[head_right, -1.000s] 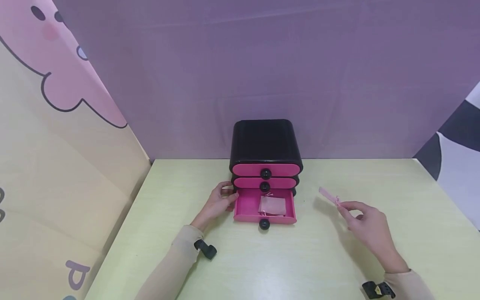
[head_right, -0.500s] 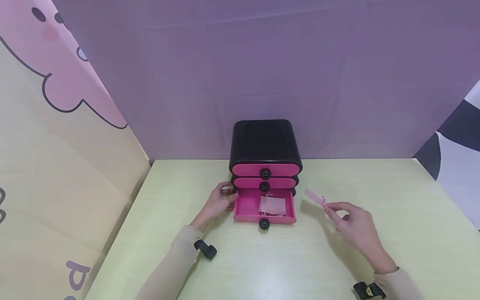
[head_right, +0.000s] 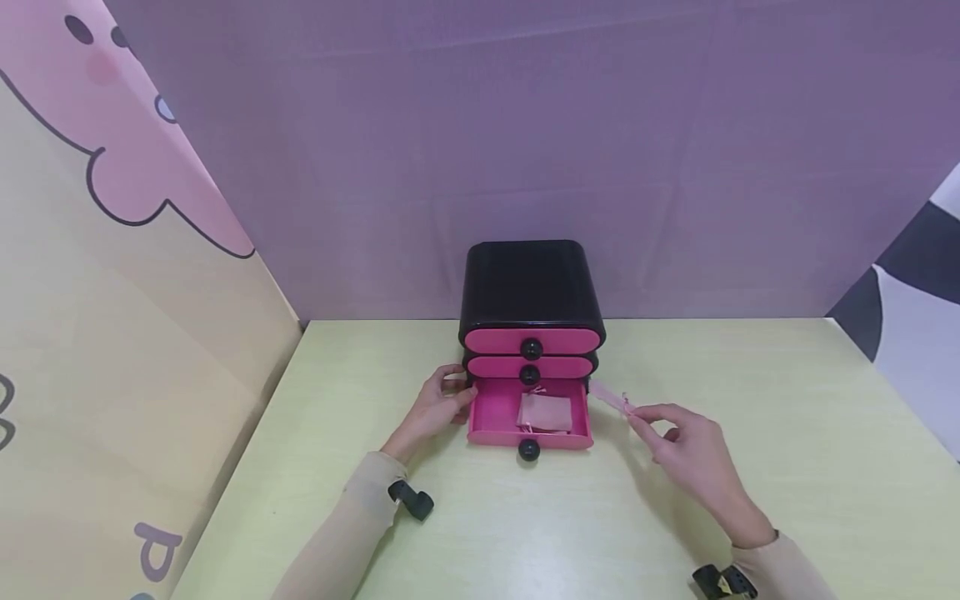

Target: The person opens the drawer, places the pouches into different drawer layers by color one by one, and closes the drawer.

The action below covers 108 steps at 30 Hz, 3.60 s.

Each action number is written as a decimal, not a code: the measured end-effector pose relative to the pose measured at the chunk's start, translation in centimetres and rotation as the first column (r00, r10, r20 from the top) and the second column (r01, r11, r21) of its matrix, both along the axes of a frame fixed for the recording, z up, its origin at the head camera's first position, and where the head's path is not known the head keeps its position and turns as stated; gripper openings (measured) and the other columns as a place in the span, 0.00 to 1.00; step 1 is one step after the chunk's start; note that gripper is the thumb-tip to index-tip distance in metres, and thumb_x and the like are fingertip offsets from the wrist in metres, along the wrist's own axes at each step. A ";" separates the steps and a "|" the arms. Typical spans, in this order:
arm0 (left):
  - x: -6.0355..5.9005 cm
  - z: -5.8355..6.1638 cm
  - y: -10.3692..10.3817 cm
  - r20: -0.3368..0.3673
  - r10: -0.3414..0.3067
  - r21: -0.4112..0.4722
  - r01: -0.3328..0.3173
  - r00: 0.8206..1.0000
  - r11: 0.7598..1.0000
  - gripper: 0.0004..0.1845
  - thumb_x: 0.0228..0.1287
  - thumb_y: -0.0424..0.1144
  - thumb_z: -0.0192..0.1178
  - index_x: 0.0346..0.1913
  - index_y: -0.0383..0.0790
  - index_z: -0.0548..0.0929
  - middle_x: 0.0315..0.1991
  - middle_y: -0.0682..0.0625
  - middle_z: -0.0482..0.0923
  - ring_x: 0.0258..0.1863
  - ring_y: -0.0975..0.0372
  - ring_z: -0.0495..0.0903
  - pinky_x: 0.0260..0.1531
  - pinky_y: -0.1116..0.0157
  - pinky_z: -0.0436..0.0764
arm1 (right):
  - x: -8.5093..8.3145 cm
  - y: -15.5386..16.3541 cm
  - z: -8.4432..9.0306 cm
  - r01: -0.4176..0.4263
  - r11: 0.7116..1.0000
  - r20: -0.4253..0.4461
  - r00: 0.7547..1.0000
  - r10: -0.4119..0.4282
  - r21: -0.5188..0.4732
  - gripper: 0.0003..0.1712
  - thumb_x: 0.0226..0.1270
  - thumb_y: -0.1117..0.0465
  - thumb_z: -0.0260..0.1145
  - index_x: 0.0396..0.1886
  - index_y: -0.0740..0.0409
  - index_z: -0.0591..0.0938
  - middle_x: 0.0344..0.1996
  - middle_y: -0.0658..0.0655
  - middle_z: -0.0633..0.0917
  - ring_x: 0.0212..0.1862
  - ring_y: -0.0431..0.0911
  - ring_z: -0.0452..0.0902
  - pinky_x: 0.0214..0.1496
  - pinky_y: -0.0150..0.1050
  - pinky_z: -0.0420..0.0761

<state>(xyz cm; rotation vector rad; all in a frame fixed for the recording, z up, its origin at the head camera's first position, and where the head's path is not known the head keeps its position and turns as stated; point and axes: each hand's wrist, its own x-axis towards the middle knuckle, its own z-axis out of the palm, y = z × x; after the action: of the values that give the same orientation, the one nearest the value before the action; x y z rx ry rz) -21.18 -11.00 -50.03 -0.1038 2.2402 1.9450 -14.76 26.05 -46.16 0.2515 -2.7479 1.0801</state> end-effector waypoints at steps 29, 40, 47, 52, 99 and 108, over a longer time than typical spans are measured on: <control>0.2 0.1 -0.1 0.002 0.000 0.000 0.000 1.000 1.000 0.29 0.75 0.38 0.65 0.74 0.38 0.70 0.64 0.35 0.77 0.33 0.60 0.81 0.34 0.69 0.83 | -0.4 -5.0 1.0 -0.147 0.989 -0.087 0.985 0.147 0.009 0.06 0.69 0.61 0.77 0.44 0.52 0.93 0.39 0.54 0.91 0.15 0.34 0.71 0.16 0.33 0.65; 0.2 0.1 -0.2 0.003 -0.004 0.008 0.004 1.000 1.000 0.30 0.74 0.37 0.64 0.74 0.37 0.69 0.64 0.34 0.77 0.33 0.61 0.80 0.32 0.69 0.83 | -1.0 -6.2 0.3 -0.197 0.979 -0.165 0.965 0.203 0.054 0.05 0.66 0.63 0.78 0.40 0.50 0.93 0.36 0.50 0.91 0.15 0.31 0.65 0.18 0.31 0.66; 0.2 0.1 -0.1 -0.001 0.002 -0.004 -0.002 1.000 1.000 0.30 0.74 0.37 0.65 0.74 0.38 0.70 0.64 0.35 0.78 0.34 0.60 0.80 0.32 0.69 0.83 | -1.7 -7.0 0.0 -0.192 0.977 -0.185 0.961 0.206 0.092 0.05 0.65 0.65 0.78 0.40 0.54 0.93 0.35 0.52 0.91 0.19 0.32 0.67 0.22 0.31 0.70; 0.2 0.1 -0.1 0.003 -0.003 -0.003 0.003 1.000 1.000 0.29 0.75 0.37 0.65 0.74 0.38 0.70 0.65 0.34 0.77 0.36 0.59 0.81 0.34 0.69 0.83 | -1.8 -7.6 0.0 -0.173 0.981 -0.135 0.974 0.184 0.088 0.05 0.67 0.64 0.76 0.41 0.55 0.93 0.36 0.53 0.91 0.22 0.33 0.69 0.24 0.31 0.72; 0.5 0.3 -0.3 0.007 -0.014 -0.019 0.015 1.000 1.000 0.30 0.75 0.37 0.64 0.75 0.38 0.68 0.66 0.34 0.77 0.39 0.58 0.82 0.36 0.67 0.85 | 1.6 -9.7 -1.1 -0.261 0.965 -0.145 0.954 0.262 0.027 0.03 0.69 0.62 0.75 0.40 0.50 0.92 0.30 0.44 0.91 0.26 0.28 0.73 0.29 0.30 0.76; 0.5 0.3 -0.3 0.015 -0.010 -0.005 0.010 1.000 1.000 0.29 0.76 0.37 0.63 0.75 0.38 0.68 0.64 0.34 0.77 0.37 0.60 0.80 0.34 0.69 0.82 | 2.1 -10.7 -1.0 -0.325 0.943 -0.049 0.943 0.329 0.071 0.06 0.71 0.59 0.75 0.45 0.48 0.94 0.44 0.52 0.94 0.17 0.28 0.61 0.19 0.29 0.67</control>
<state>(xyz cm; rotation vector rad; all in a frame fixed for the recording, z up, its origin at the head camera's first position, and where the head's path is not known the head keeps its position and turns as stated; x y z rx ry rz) -20.72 -11.29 -49.69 -0.1078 2.2321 1.9267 -12.65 15.32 -47.17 0.7614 -2.7499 1.0371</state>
